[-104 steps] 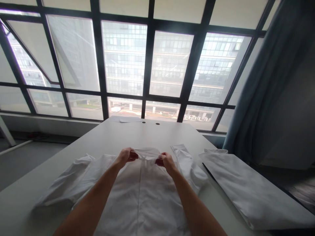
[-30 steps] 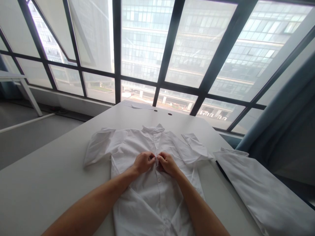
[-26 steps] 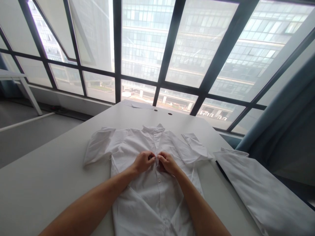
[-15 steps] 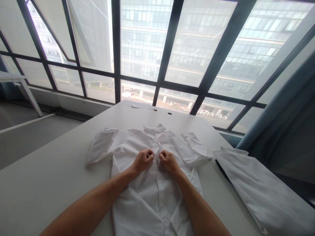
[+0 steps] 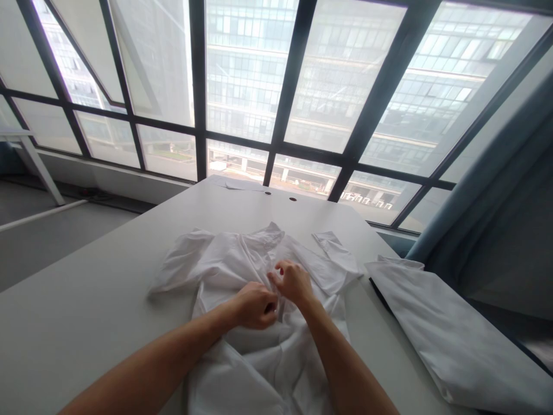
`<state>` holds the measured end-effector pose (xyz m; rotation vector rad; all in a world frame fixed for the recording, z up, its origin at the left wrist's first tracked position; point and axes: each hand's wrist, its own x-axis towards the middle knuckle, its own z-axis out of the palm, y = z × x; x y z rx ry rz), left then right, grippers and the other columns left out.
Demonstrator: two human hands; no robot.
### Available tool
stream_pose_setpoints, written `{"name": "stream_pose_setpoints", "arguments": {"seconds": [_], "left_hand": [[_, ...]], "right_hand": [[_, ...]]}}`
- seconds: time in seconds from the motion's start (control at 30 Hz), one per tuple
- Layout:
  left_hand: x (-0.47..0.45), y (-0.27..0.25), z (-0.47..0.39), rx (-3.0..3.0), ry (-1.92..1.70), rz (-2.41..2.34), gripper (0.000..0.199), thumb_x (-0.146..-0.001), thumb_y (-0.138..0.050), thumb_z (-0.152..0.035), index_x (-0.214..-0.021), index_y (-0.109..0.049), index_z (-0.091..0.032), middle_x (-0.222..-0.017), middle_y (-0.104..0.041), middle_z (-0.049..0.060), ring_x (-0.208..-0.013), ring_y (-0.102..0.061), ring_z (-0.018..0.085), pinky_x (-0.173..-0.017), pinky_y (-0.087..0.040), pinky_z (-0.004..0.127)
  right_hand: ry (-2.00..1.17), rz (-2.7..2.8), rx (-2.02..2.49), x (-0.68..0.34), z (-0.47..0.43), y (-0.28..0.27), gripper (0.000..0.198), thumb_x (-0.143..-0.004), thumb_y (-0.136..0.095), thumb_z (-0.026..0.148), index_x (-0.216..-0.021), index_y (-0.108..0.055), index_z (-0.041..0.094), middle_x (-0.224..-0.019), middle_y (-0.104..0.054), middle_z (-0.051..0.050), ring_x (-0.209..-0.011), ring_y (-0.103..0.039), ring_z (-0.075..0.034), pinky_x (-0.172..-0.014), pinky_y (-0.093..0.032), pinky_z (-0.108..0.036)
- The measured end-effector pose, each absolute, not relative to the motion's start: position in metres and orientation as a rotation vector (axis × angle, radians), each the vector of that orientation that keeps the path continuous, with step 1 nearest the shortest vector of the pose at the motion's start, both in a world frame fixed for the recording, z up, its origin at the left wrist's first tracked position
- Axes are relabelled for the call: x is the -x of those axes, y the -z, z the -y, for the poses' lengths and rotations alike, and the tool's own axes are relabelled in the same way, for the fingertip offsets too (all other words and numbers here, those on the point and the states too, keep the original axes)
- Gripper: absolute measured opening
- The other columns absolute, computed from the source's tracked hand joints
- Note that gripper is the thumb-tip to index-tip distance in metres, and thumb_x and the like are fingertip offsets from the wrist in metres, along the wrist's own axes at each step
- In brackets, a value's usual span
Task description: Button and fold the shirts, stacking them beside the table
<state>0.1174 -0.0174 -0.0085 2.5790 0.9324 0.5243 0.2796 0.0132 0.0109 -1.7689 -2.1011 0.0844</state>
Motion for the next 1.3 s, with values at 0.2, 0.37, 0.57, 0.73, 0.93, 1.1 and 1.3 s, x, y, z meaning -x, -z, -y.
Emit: {"name": "stream_pose_setpoints", "arguments": {"seconds": [0.2, 0.37, 0.57, 0.73, 0.93, 1.1, 1.3], "left_hand": [[-0.118, 0.014, 0.005, -2.360, -0.769, -1.315, 0.044, -0.091, -0.047, -0.043, -0.058, -0.062, -0.018, -0.054, -0.059, 0.004, -0.054, -0.052, 0.016, -0.058, -0.035, 0.028], [-0.115, 0.020, -0.013, -1.878, -1.028, -1.277, 0.045, -0.091, -0.043, -0.051, -0.068, -0.061, -0.016, -0.061, -0.062, 0.003, -0.056, -0.054, 0.014, -0.055, -0.036, 0.025], [-0.111, 0.032, -0.025, -1.688, -1.013, -1.034, 0.040, -0.084, -0.049, -0.054, -0.067, -0.053, -0.018, -0.050, -0.046, -0.004, -0.042, -0.040, 0.010, -0.044, -0.031, 0.023], [-0.111, 0.030, -0.024, -1.738, -1.020, -1.068, 0.036, -0.085, -0.048, -0.048, -0.064, -0.049, -0.019, -0.049, -0.044, -0.005, -0.044, -0.040, 0.010, -0.046, -0.030, 0.023], [-0.114, 0.029, -0.023, -1.859, -1.122, -1.180, 0.026, -0.084, -0.046, -0.035, -0.063, -0.043, -0.020, -0.057, -0.043, -0.004, -0.055, -0.039, 0.011, -0.054, -0.029, 0.024], [-0.114, 0.034, -0.023, -1.840, -1.147, -1.105, 0.026, -0.086, -0.042, -0.037, -0.066, -0.040, -0.021, -0.058, -0.039, -0.006, -0.055, -0.037, 0.011, -0.054, -0.032, 0.023], [-0.112, 0.031, -0.023, -1.897, -1.102, -1.217, 0.032, -0.093, -0.037, -0.041, -0.070, -0.047, -0.021, -0.060, -0.049, -0.002, -0.058, -0.048, 0.014, -0.058, -0.039, 0.026]], "right_hand": [[-0.298, 1.983, 1.627, -0.282, -0.024, 0.010, 0.028, -0.088, -0.051, 0.029, -0.073, -0.070, 0.016, -0.075, -0.071, -0.008, -0.069, -0.062, -0.016, -0.065, -0.039, -0.024], [-0.743, 1.744, 1.339, -0.282, -0.025, 0.013, 0.034, -0.082, -0.056, 0.044, -0.065, -0.065, 0.015, -0.055, -0.062, -0.002, -0.052, -0.053, -0.013, -0.051, -0.038, -0.023], [-1.106, 1.634, 1.218, -0.278, -0.023, 0.019, 0.037, -0.076, -0.061, 0.053, -0.068, -0.060, 0.017, -0.054, -0.056, 0.002, -0.046, -0.047, -0.011, -0.044, -0.035, -0.022], [-1.159, 1.640, 1.207, -0.281, -0.024, 0.024, 0.032, -0.078, -0.059, 0.049, -0.070, -0.057, 0.018, -0.053, -0.053, 0.003, -0.046, -0.046, -0.010, -0.043, -0.035, -0.021], [-1.055, 1.736, 1.146, -0.280, -0.027, 0.031, 0.026, -0.081, -0.051, 0.042, -0.067, -0.050, 0.020, -0.054, -0.050, 0.004, -0.048, -0.043, -0.010, -0.047, -0.035, -0.021], [-0.847, 1.876, 1.139, -0.280, -0.029, 0.034, 0.024, -0.082, -0.049, 0.034, -0.064, -0.048, 0.020, -0.056, -0.047, 0.005, -0.053, -0.041, -0.010, -0.052, -0.033, -0.021], [-0.568, 1.899, 1.269, -0.279, -0.027, 0.033, 0.026, -0.084, -0.049, 0.032, -0.064, -0.056, 0.017, -0.059, -0.055, 0.002, -0.057, -0.046, -0.011, -0.058, -0.035, -0.023]]}}
